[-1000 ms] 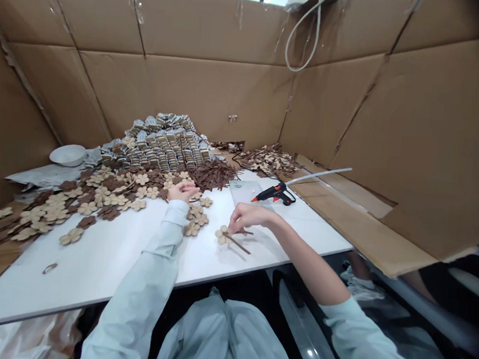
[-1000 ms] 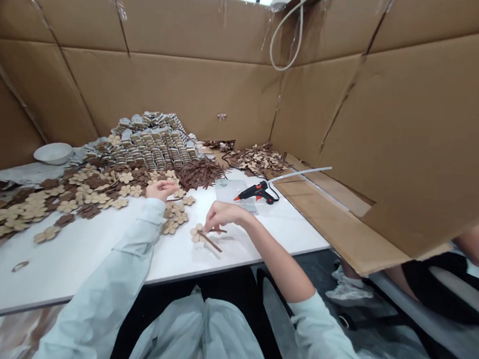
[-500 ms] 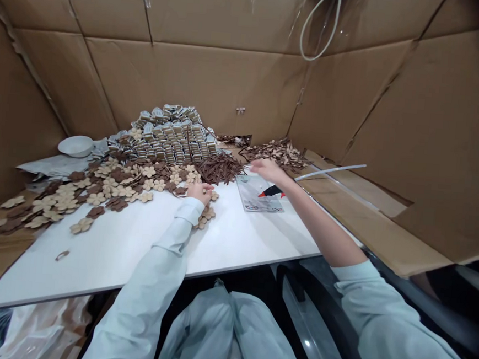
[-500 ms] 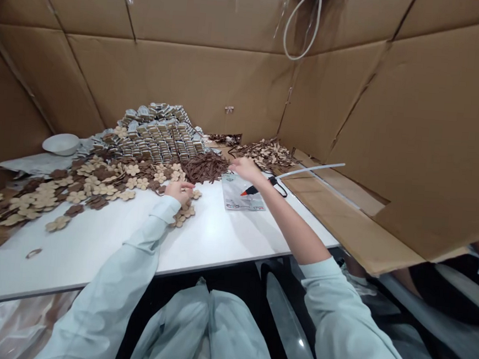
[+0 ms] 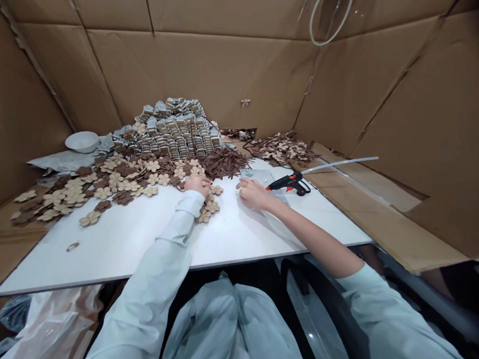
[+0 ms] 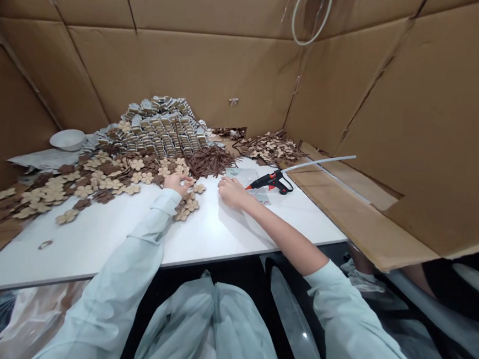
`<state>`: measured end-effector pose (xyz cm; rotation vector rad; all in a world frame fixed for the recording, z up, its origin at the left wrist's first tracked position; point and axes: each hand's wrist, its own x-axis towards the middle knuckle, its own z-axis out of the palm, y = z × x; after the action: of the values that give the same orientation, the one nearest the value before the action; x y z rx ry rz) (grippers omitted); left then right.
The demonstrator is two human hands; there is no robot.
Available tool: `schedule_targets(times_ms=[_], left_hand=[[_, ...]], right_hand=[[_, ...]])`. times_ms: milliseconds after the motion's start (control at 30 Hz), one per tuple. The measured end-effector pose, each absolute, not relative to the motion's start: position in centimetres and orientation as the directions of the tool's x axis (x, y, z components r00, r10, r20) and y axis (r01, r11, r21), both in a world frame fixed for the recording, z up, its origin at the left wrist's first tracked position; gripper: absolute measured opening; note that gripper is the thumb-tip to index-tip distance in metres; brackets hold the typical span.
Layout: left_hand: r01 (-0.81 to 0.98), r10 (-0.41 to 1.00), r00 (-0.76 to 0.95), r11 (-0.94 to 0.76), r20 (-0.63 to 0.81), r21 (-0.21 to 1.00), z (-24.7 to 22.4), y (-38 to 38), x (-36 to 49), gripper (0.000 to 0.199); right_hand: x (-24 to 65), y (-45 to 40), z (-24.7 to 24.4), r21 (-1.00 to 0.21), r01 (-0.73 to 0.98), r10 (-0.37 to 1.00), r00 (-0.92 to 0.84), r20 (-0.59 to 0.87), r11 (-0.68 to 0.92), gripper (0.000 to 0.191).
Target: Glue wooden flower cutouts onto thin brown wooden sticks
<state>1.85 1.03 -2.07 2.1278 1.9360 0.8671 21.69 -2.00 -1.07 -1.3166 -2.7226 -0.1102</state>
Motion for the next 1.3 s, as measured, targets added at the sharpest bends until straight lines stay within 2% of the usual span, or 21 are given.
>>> schedule_targets(times_ms=[100, 167, 200, 267, 333, 400, 467, 533, 567, 600, 667, 700, 733, 833, 900, 1033, 1067, 1167, 1300], left_hand=[[0.873, 0.955, 0.013, -0.155, 0.296, 0.462, -1.9, 0.9, 2.0, 0.02], [0.876, 0.96, 0.013, -0.147, 0.281, 0.46, -1.8, 0.9, 2.1, 0.021], [0.877, 0.96, 0.017, -0.148, 0.278, 0.458, -1.9, 1.0, 2.1, 0.021], [0.877, 0.96, 0.033, -0.162, 0.278, 0.453, -1.9, 1.1, 2.2, 0.022], [0.876, 0.963, 0.04, -0.162, 0.267, 0.454, -2.0, 1.2, 2.1, 0.023], [0.875, 0.969, 0.023, -0.139, 0.246, 0.463, -2.0, 1.3, 2.0, 0.024], [0.874, 0.973, -0.015, -0.099, 0.231, 0.475, -1.9, 1.4, 1.5, 0.025], [0.876, 0.972, -0.078, -0.039, 0.221, 0.48, -1.6, 1.5, 1.0, 0.027], [0.88, 0.969, -0.113, -0.006, 0.22, 0.476, -1.5, 1.5, 0.6, 0.028], [0.884, 0.964, -0.148, 0.029, 0.221, 0.467, -1.5, 1.6, 0.3, 0.03], [0.891, 0.953, -0.209, 0.093, 0.219, 0.444, -1.5, 1.7, -0.3, 0.036], [0.892, 0.95, -0.235, 0.126, 0.206, 0.435, -1.6, 1.8, -0.6, 0.039], [0.889, 0.949, -0.259, 0.161, 0.18, 0.429, -1.8, 2.0, -0.8, 0.041], [0.88, 0.961, -0.271, 0.225, 0.054, 0.419, -2.4, 2.5, -1.1, 0.041], [0.887, 0.974, -0.226, 0.209, -0.007, 0.411, -2.7, 2.8, -1.2, 0.039], [0.915, 0.984, -0.178, 0.176, -0.028, 0.363, -2.8, 3.1, -1.0, 0.041], [0.927, 0.986, -0.165, 0.165, -0.028, 0.338, -2.7, 3.1, -0.9, 0.041], [0.965, 0.996, -0.094, 0.092, -0.004, 0.247, -2.4, 2.7, -0.6, 0.037], [0.976, 0.999, -0.021, 0.01, 0.045, 0.218, -2.2, 2.4, -0.3, 0.022]], right_hand=[[21.9, -1.9, 1.1, -0.408, 0.691, 0.791, -0.593, 0.152, 0.597, 0.015], [22.1, -2.4, 2.8, -0.704, 0.497, 0.803, -0.57, 0.177, 0.508, 0.017], [22.3, -2.8, 3.6, -0.806, 0.388, 0.81, -0.559, 0.181, 0.448, 0.02], [22.7, -3.6, 5.2, -0.91, 0.234, 0.828, -0.534, 0.174, 0.342, 0.026], [23.4, -4.4, 6.4, -0.936, 0.215, 0.852, -0.505, 0.138, 0.279, 0.029], [24.7, -5.0, 7.1, -0.922, 0.321, 0.861, -0.509, 0.026, 0.218, 0.028], [26.6, -5.6, 7.2, -0.845, 0.523, 0.828, -0.519, -0.214, 0.109, 0.025], [29.2, -6.1, 6.8, -0.65, 0.759, 0.767, -0.4, -0.501, -0.029, 0.019], [30.6, -6.4, 6.5, -0.517, 0.851, 0.748, -0.283, -0.601, -0.093, 0.016], [32.1, -6.7, 6.2, -0.393, 0.909, 0.754, -0.16, -0.637, -0.14, 0.013], [34.6, -7.1, 5.7, -0.226, 0.959, 0.806, 0.003, -0.592, -0.169, 0.02], [35.6, -7.2, 5.7, -0.217, 0.963, 0.835, 0.017, -0.551, -0.163, 0.027], [36.3, -7.2, 5.7, -0.25, 0.96, 0.861, -0.015, -0.508, -0.13, 0.034], [36.2, -6.7, 6.1, -0.474, 0.876, 0.913, -0.26, -0.315, 0.085, 0.041], [34.9, -6.0, 6.3, -0.512, 0.83, 0.919, -0.353, -0.175, 0.221, 0.038], [31.0, -4.8, 5.3, -0.262, 0.927, 0.952, -0.297, -0.072, 0.27, 0.032], [29.9, -4.5, 4.7, -0.233, 0.926, 0.945, -0.319, -0.065, 0.297, 0.031], [26.2, -3.6, 2.4, -0.278, 0.836, 0.86, -0.506, -0.058, 0.473, 0.028], [20.5, -1.4, -0.6, -0.218, 0.737, 0.769, -0.61, 0.19, 0.639, 0.029]])
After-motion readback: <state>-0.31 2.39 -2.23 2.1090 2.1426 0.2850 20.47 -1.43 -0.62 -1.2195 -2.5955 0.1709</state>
